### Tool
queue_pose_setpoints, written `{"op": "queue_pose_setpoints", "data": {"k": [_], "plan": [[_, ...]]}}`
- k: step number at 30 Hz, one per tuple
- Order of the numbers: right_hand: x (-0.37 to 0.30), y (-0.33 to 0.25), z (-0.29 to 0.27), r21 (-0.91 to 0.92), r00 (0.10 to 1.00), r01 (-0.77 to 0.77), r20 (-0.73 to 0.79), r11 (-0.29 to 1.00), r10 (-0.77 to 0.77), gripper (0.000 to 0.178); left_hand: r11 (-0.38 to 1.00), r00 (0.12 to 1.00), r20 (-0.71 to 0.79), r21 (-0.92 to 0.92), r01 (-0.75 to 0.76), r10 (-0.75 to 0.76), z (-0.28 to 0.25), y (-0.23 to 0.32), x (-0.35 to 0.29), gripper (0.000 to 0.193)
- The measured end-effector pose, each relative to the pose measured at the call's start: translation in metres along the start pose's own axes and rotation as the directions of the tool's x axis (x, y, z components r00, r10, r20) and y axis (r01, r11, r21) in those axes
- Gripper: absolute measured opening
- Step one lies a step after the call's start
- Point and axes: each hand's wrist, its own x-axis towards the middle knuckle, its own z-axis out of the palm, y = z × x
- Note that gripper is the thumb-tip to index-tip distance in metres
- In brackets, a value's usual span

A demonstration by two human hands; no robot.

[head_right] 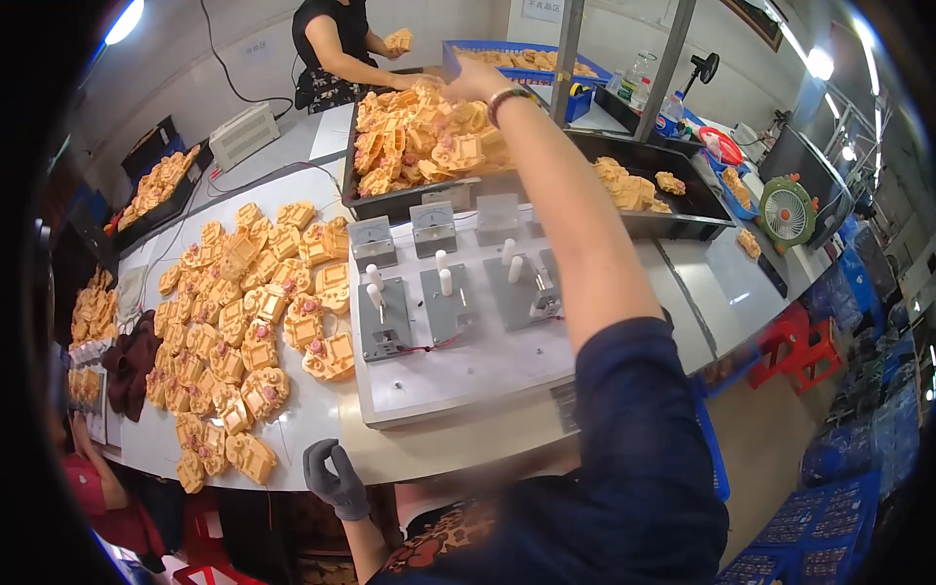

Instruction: The person is assembling small yellow plastic toy vehicle components using a mechanical jig on a factory workbench.

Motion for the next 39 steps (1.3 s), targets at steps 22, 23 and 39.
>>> {"op": "queue_pose_setpoints", "data": {"k": [22, 23, 39], "plan": [[0.086, -0.014, 0.067, -0.085, 0.987, -0.145, -0.083, 0.986, 0.138, 0.096, 0.996, 0.996, 0.076, 0.068, 0.050, -0.056, -0.004, -0.011, 0.002, 0.008], [0.088, -0.011, 0.067, -0.085, 0.987, -0.146, -0.083, 0.986, 0.139, 0.096, 0.996, 0.996, 0.077, 0.068, 0.050, -0.055, -0.004, -0.010, 0.003, 0.008], [0.091, 0.005, 0.066, 0.025, 0.994, -0.104, -0.045, 0.994, 0.105, 0.095, 0.996, 0.995, 0.092, 0.082, 0.015, -0.023, -0.002, -0.012, 0.002, 0.007]]}}
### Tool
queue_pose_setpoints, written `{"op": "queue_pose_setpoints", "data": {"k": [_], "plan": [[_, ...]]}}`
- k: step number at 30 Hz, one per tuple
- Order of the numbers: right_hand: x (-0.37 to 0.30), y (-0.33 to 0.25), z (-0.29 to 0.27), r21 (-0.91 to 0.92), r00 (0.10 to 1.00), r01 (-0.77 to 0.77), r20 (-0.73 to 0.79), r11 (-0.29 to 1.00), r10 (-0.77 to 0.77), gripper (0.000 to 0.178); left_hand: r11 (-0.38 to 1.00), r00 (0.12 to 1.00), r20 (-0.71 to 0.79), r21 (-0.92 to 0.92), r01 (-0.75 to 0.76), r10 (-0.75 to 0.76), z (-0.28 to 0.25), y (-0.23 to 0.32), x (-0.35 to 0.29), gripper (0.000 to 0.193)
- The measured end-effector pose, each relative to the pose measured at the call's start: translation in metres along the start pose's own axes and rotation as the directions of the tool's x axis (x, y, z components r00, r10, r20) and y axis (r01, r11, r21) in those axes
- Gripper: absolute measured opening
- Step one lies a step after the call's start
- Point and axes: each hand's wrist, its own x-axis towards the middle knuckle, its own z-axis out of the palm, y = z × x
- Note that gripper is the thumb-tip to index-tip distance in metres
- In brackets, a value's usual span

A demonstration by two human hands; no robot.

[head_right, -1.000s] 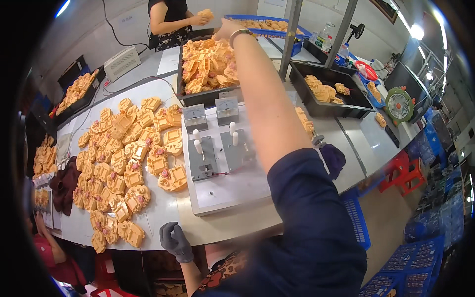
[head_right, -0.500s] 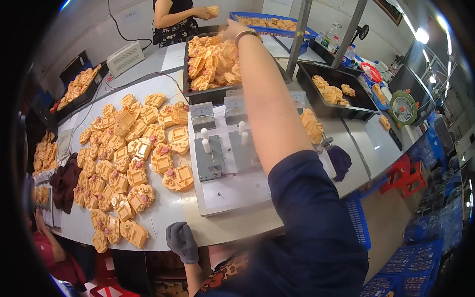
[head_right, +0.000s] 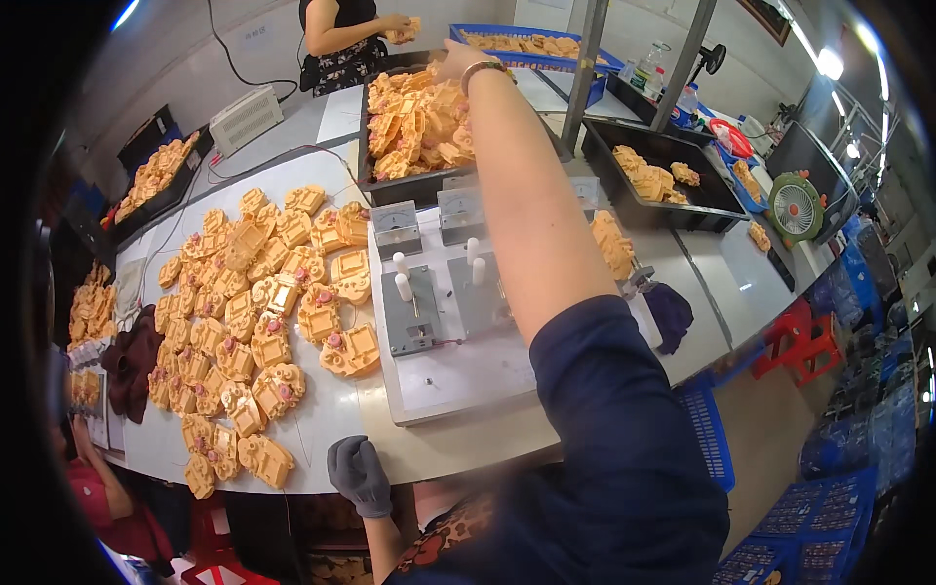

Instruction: The person is assembling small yellow plastic toy vehicle components using a mechanical jig on a factory workbench.

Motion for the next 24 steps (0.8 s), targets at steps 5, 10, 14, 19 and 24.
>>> {"op": "queue_pose_setpoints", "data": {"k": [5, 10, 14, 19, 24], "plan": [[-0.003, -0.006, 0.001, -0.065, 0.999, 0.029, -0.024, 0.997, -0.031, 0.095, 1.000, 1.000, 0.009, -0.003, 0.012, -0.012, -0.001, 0.000, 0.000, 0.007], [-0.009, -0.013, 0.001, -0.019, 1.000, -0.015, 0.014, 1.000, 0.016, 0.094, 1.000, 1.000, 0.009, -0.001, -0.012, 0.012, -0.001, -0.002, 0.000, 0.006], [-0.012, -0.017, 0.003, -0.043, 0.999, -0.040, 0.014, 0.998, 0.040, 0.094, 1.000, 1.000, 0.013, 0.007, -0.020, 0.020, -0.002, 0.000, 0.000, 0.006], [-0.026, -0.033, -0.001, -0.080, 0.989, -0.013, 0.146, 0.997, 0.024, 0.092, 1.000, 0.999, 0.034, 0.024, -0.015, 0.014, -0.003, 0.009, 0.009, 0.005], [-0.019, -0.020, -0.002, -0.194, 0.994, 0.047, 0.107, 0.980, -0.026, 0.082, 1.000, 1.000, 0.022, 0.019, -0.021, 0.021, 0.000, 0.001, 0.001, 0.005]]}}
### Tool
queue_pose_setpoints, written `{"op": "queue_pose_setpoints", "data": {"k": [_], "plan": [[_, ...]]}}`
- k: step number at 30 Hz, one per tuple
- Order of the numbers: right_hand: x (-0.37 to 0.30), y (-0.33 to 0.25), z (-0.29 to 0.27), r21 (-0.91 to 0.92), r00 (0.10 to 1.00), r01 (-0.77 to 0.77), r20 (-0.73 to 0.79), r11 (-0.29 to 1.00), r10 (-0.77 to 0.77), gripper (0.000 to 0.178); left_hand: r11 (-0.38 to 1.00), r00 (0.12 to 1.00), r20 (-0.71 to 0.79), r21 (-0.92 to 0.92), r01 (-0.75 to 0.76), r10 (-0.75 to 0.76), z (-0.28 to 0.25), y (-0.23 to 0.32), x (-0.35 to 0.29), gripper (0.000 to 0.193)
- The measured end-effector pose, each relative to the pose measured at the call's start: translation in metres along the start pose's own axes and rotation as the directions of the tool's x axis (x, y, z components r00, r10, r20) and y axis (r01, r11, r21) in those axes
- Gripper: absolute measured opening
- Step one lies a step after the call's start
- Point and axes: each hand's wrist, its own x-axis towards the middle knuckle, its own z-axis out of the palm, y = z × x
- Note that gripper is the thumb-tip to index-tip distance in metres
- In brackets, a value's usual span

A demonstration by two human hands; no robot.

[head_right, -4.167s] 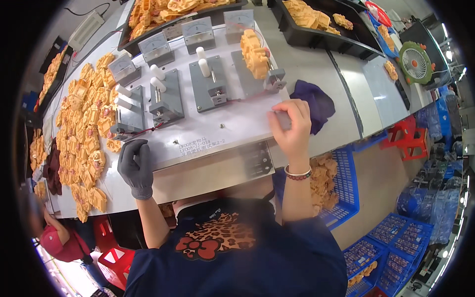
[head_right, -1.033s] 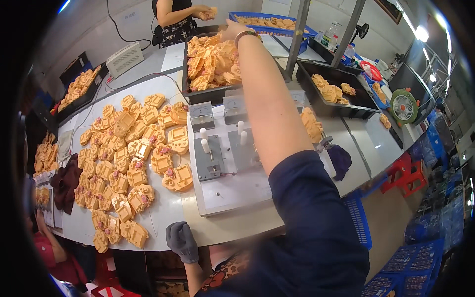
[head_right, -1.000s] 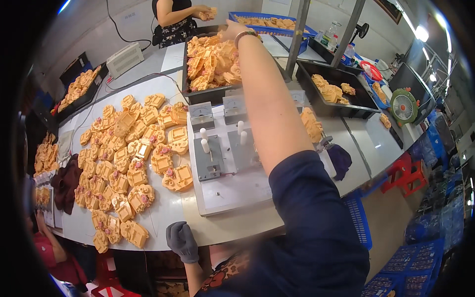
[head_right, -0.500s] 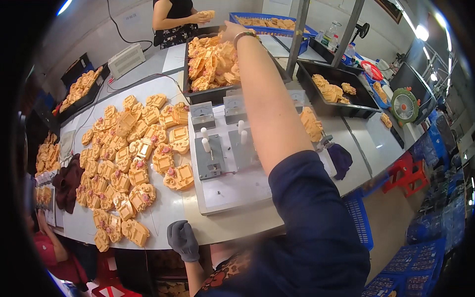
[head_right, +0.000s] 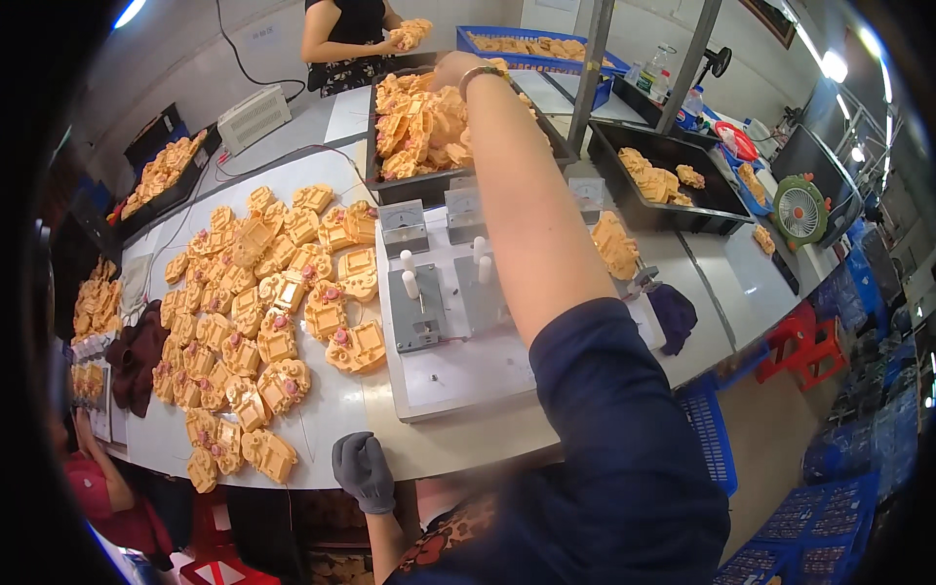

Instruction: The person is assembling small yellow plastic toy vehicle components using a mechanical jig on a factory workbench.

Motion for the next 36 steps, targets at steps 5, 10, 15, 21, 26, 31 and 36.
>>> {"op": "queue_pose_setpoints", "data": {"k": [5, 10, 15, 21, 26, 31, 36], "plan": [[-0.010, -0.012, -0.001, 0.153, 0.994, 0.020, -0.106, 0.988, -0.004, 0.069, 1.000, 1.000, -0.009, 0.019, 0.004, -0.004, -0.004, 0.000, -0.004, 0.005], [0.001, 0.000, 0.002, 0.130, 0.998, -0.068, 0.009, 0.989, 0.068, 0.059, 1.000, 0.998, -0.052, 0.018, -0.025, 0.026, 0.000, -0.003, -0.002, 0.006], [-0.022, -0.005, -0.002, 0.145, 0.998, 0.019, -0.065, 0.989, -0.010, 0.052, 0.998, 0.992, -0.114, 0.044, -0.045, 0.050, 0.000, -0.002, -0.008, 0.006], [-0.079, 0.007, -0.028, 0.004, 0.994, 0.037, -0.107, 0.999, -0.036, 0.047, 0.999, 0.986, -0.163, 0.035, -0.030, 0.035, 0.000, -0.008, -0.014, 0.005], [-0.093, 0.052, -0.076, 0.166, 0.999, 0.044, 0.020, 0.985, -0.048, 0.038, 0.998, 0.982, -0.184, 0.061, -0.022, 0.033, 0.004, -0.017, -0.013, 0.006], [-0.094, 0.097, -0.103, 0.012, 0.987, 0.039, 0.155, 0.999, -0.040, 0.040, 0.999, 0.990, -0.137, -0.030, -0.020, 0.015, 0.003, -0.006, -0.005, 0.006], [-0.099, 0.086, -0.079, -0.192, 1.000, 0.002, -0.027, 0.981, -0.007, 0.078, 0.995, 0.998, -0.051, 0.091, -0.037, 0.042, 0.002, 0.000, -0.005, 0.004]]}}
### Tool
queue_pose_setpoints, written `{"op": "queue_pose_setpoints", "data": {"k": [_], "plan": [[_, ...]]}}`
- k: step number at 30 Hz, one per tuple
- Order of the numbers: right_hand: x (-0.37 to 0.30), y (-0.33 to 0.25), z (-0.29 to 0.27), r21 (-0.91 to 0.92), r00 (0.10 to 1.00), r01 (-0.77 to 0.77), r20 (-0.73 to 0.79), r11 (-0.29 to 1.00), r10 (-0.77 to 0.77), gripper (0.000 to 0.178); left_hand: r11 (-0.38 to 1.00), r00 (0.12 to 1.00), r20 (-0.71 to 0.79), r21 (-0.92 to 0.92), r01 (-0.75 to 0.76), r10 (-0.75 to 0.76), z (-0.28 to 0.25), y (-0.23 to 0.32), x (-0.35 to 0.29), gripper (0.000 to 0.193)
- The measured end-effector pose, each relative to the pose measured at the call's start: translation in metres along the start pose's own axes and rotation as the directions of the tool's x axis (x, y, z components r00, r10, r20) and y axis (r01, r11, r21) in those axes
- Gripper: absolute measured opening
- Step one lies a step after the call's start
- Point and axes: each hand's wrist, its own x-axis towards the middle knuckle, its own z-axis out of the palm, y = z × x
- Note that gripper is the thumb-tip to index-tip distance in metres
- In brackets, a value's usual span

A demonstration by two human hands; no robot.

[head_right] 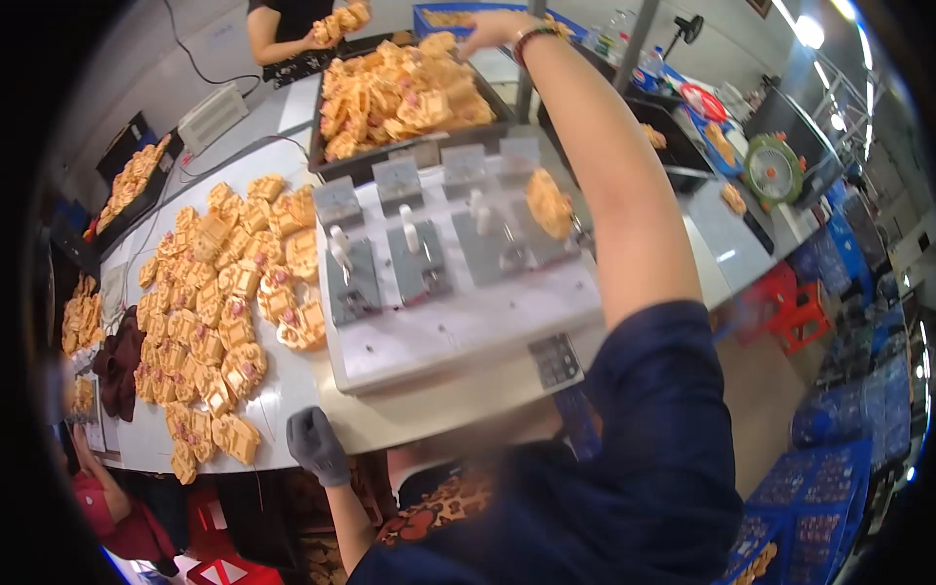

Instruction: The person is assembling small yellow plastic toy vehicle components using a mechanical jig on a factory workbench.

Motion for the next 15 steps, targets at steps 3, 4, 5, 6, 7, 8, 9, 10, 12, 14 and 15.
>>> {"op": "queue_pose_setpoints", "data": {"k": [3, 4, 5, 6, 7, 8, 9, 10, 12, 14, 15], "plan": [[0.022, 0.011, 0.013, 0.055, 0.987, 0.158, 0.011, 0.986, -0.159, 0.089, 0.999, 0.999, 0.038, 0.033, -0.016, 0.015, 0.000, 0.000, -0.001, 0.004], [0.023, 0.002, 0.013, 0.071, 0.982, 0.177, 0.053, 0.982, -0.181, 0.090, 0.999, 0.997, 0.065, 0.017, 0.032, -0.033, 0.000, 0.001, -0.001, 0.006], [0.045, 0.008, 0.034, 0.054, 0.977, 0.215, -0.009, 0.975, -0.215, 0.091, 0.997, 0.992, 0.094, 0.003, 0.081, -0.081, -0.001, 0.001, 0.001, 0.008], [0.057, 0.002, 0.040, 0.053, 0.974, 0.227, -0.008, 0.972, -0.227, 0.091, 0.996, 0.992, 0.084, 0.006, 0.089, -0.089, -0.001, 0.000, 0.002, 0.008], [0.067, -0.008, 0.047, 0.099, 0.977, 0.212, -0.031, 0.972, -0.210, 0.091, 0.993, 0.989, 0.101, 0.054, 0.101, -0.106, -0.003, 0.002, 0.003, 0.010], [0.079, -0.020, 0.053, 0.148, 0.980, 0.197, -0.051, 0.969, -0.191, 0.092, 0.988, 0.985, 0.117, 0.102, 0.113, -0.125, -0.003, 0.003, 0.004, 0.012], [0.098, -0.024, 0.058, 0.208, 0.976, 0.217, -0.067, 0.954, -0.208, 0.094, 0.981, 0.978, 0.135, 0.131, 0.142, -0.159, -0.003, 0.006, 0.008, 0.013], [0.116, -0.030, 0.066, 0.210, 0.974, 0.225, -0.062, 0.951, -0.217, 0.094, 0.979, 0.977, 0.131, 0.137, 0.151, -0.169, -0.003, 0.008, 0.012, 0.013], [0.147, -0.044, 0.084, 0.294, 0.964, 0.254, -0.155, 0.922, -0.216, 0.098, 0.966, 0.974, 0.135, 0.210, 0.149, -0.180, 0.002, 0.009, 0.017, 0.015], [0.175, -0.060, 0.100, 0.393, 0.970, 0.237, -0.142, 0.888, -0.196, 0.099, 0.954, 0.956, 0.161, 0.219, 0.206, -0.243, 0.004, 0.004, 0.018, 0.016], [0.184, -0.069, 0.101, 0.452, 0.981, 0.190, -0.132, 0.871, -0.146, 0.102, 0.946, 0.950, 0.186, 0.254, 0.200, -0.251, 0.005, 0.005, 0.021, 0.017]]}}
